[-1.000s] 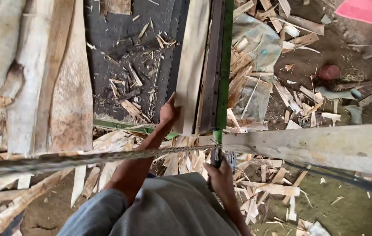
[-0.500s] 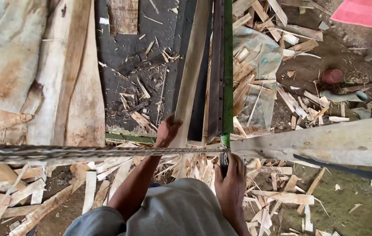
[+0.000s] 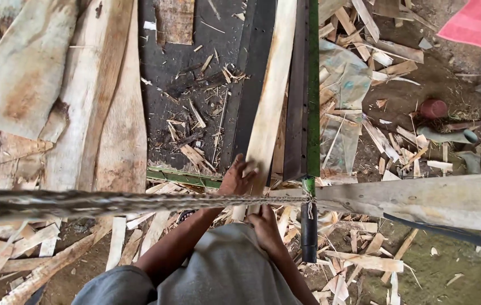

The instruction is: Trimming and slicing strips of bark using a manual lever-operated slicing machine.

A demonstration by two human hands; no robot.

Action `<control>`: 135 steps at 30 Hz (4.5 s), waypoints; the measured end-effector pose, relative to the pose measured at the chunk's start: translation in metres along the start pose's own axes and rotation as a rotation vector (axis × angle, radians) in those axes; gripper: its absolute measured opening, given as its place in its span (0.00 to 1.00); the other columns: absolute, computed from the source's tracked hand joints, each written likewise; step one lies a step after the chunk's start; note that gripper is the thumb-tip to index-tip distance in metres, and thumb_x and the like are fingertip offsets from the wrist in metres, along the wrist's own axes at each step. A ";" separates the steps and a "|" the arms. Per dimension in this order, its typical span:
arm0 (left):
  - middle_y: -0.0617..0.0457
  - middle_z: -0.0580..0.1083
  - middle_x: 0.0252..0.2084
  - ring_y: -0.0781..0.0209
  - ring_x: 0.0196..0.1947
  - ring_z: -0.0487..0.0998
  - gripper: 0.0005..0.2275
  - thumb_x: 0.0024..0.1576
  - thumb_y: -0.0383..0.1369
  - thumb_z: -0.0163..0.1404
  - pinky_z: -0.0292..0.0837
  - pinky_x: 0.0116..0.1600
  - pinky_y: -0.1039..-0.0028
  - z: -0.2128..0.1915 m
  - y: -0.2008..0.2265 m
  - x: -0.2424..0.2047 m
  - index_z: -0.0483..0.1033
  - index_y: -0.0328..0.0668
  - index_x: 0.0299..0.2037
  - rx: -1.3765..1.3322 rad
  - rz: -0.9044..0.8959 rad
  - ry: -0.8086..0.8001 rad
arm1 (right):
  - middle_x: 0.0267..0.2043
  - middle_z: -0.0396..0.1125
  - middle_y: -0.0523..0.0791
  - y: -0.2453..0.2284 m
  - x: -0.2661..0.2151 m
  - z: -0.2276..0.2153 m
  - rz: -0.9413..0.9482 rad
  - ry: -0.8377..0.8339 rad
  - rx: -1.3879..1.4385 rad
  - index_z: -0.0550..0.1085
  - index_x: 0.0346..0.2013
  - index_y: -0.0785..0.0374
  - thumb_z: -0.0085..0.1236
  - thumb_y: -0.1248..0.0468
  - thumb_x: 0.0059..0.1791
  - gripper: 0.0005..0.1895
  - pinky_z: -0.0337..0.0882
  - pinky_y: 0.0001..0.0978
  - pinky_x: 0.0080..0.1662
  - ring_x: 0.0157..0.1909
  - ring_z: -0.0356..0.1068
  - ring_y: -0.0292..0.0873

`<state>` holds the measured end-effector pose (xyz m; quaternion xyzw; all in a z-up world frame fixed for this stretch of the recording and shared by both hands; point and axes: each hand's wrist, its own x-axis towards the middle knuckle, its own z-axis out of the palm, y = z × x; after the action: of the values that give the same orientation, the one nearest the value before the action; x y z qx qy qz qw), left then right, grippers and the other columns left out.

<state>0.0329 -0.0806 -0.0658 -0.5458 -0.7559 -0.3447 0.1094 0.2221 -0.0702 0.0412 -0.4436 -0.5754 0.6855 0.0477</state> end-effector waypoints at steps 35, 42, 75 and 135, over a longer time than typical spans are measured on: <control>0.35 0.70 0.56 0.46 0.46 0.66 0.23 0.62 0.41 0.53 0.65 0.50 0.48 -0.052 -0.078 0.138 0.72 0.38 0.65 -1.323 -1.350 0.012 | 0.50 0.74 0.53 0.051 -0.034 -0.015 0.116 -0.089 0.015 0.65 0.60 0.68 0.63 0.62 0.45 0.31 0.77 0.43 0.56 0.52 0.76 0.51; 0.36 0.73 0.37 0.58 0.27 0.67 0.31 0.65 0.54 0.51 0.69 0.34 0.65 -0.082 -0.153 0.169 0.71 0.21 0.54 -0.960 -1.072 0.211 | 0.46 0.77 0.54 0.125 -0.004 -0.063 0.168 -0.116 -0.234 0.74 0.54 0.69 0.66 0.60 0.43 0.27 0.78 0.42 0.51 0.46 0.77 0.51; 0.41 0.78 0.60 0.48 0.53 0.79 0.22 0.60 0.34 0.54 0.81 0.53 0.64 -0.060 -0.015 0.018 0.71 0.36 0.65 -0.887 -1.340 -0.283 | 0.59 0.72 0.58 0.044 0.022 -0.011 0.129 -0.179 0.241 0.66 0.64 0.68 0.66 0.66 0.46 0.33 0.77 0.40 0.58 0.58 0.75 0.53; 0.38 0.52 0.75 0.40 0.64 0.71 0.34 0.55 0.46 0.51 0.82 0.51 0.62 -0.044 0.023 0.031 0.57 0.49 0.72 -0.397 -0.707 -0.119 | 0.68 0.61 0.57 0.045 -0.006 -0.014 -0.598 -0.046 -0.213 0.67 0.65 0.70 0.50 0.71 0.53 0.24 0.70 0.38 0.64 0.65 0.67 0.51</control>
<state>0.0322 -0.0820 -0.0072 -0.2820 -0.8207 -0.4680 -0.1669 0.2551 -0.0783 0.0084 -0.2416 -0.7496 0.5870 0.1874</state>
